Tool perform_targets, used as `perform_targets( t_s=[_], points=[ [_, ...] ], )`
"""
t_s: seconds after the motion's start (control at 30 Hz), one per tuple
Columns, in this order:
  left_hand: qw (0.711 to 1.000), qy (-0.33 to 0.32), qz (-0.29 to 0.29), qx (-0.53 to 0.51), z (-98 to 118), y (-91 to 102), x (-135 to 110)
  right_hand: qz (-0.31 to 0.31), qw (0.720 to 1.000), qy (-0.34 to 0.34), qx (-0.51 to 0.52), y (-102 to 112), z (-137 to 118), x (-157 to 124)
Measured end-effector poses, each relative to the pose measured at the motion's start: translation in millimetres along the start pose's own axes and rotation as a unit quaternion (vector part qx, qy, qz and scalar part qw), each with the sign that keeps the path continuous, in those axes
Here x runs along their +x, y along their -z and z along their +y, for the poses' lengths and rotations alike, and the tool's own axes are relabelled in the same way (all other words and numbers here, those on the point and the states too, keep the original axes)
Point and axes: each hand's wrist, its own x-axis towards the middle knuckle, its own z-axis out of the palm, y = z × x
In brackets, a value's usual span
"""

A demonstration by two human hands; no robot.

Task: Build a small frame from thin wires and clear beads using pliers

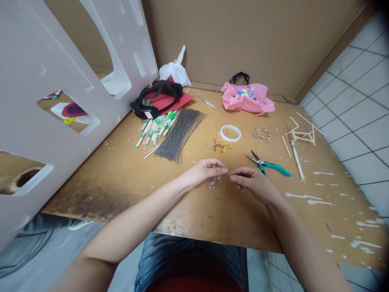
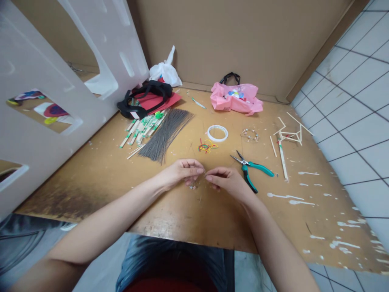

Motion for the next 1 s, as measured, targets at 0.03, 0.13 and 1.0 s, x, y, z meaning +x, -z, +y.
perform_targets(
  t_s=[0.03,0.13,1.0],
  points=[
    [1.0,-0.002,0.001,0.001,-0.2,-0.2,0.1,0.0,1.0,-0.004,0.007,0.1,-1.2,-0.3],
    [1.0,-0.018,0.01,0.011,-1.1,-1.7,0.0,0.005,1.0,-0.013,0.017,-0.3,-3.0,-1.0],
    [0.999,-0.005,0.034,-0.006,-4.1,3.1,3.4,0.133,0.663,-0.084,-0.732,86.2,18.8,-21.0]
  ],
)
